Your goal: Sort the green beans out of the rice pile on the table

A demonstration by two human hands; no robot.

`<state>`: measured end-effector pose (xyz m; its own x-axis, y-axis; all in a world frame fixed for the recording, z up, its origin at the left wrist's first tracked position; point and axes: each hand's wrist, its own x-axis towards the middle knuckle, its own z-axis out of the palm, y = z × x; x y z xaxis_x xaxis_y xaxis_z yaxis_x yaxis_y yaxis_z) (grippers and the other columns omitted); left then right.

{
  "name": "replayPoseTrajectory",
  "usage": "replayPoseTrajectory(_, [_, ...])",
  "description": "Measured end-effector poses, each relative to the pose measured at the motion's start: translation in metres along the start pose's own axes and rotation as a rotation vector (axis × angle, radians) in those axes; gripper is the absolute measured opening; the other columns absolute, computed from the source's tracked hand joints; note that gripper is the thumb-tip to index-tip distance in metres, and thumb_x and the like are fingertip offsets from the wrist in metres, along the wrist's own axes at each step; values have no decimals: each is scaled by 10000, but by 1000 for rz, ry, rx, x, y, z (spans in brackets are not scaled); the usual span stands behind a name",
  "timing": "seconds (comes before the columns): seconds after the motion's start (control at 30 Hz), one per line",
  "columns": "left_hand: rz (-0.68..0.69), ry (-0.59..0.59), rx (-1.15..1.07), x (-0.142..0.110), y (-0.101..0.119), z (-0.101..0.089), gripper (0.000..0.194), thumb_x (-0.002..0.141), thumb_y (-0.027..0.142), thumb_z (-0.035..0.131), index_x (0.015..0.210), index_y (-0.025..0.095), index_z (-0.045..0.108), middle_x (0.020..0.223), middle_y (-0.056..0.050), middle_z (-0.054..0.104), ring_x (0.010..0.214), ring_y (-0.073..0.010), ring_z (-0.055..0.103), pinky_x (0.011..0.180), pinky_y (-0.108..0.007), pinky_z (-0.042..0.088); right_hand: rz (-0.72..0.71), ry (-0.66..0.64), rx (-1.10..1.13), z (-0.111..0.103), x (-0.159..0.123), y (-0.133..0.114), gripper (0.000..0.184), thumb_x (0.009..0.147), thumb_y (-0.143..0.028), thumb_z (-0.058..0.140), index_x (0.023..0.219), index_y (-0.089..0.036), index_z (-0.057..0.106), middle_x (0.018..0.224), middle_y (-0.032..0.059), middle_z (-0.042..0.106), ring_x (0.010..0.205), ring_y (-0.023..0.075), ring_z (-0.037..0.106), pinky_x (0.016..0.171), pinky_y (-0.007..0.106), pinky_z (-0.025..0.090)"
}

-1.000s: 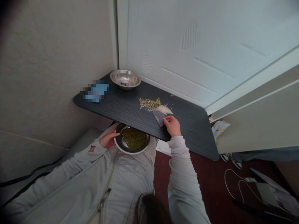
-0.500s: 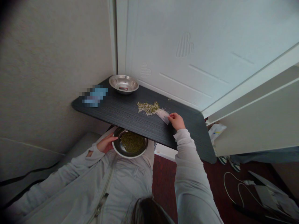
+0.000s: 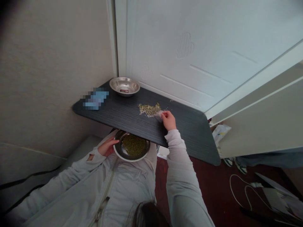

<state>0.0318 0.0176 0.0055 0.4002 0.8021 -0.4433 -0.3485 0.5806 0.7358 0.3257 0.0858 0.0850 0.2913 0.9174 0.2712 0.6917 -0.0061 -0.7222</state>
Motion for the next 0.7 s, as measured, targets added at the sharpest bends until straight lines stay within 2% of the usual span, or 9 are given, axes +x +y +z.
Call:
replayPoseTrajectory(0.17, [1, -19, -7, 1, 0, 1, 419, 563, 234, 601, 964, 176, 493, 821, -52, 620, 799, -248, 556, 668, -361, 439, -46, -13, -75, 5, -6, -8, 199, 640, -360, 453, 696, -178, 513, 610, 2, 534, 560, 117, 465, 571, 254, 363])
replayPoseTrajectory(0.3, [24, -50, 10, 2, -1, -2, 412, 577, 244, 590, 971, 172, 495, 845, -58, 616, 814, -246, 552, 660, -341, 441, -85, -80, -83, 5, -11, -13, 187, 649, -346, 448, 705, -179, 509, 605, 1, 524, 561, 116, 465, 571, 249, 361])
replayPoseTrajectory(0.5, [29, -37, 20, 3, -4, -5, 384, 583, 241, 587, 955, 181, 512, 784, -49, 623, 780, -245, 563, 617, -327, 446, -96, -161, -23, 9, -18, -19, 171, 650, -334, 452, 717, -186, 504, 611, -2, 528, 570, 117, 476, 574, 252, 370])
replayPoseTrajectory(0.7, [11, -32, -6, 3, -2, -2, 449, 562, 229, 604, 993, 176, 491, 803, -53, 623, 788, -245, 561, 634, -334, 446, -75, -220, 104, 10, -23, -22, 172, 641, -337, 465, 727, -191, 493, 617, -13, 523, 566, 107, 475, 576, 246, 373])
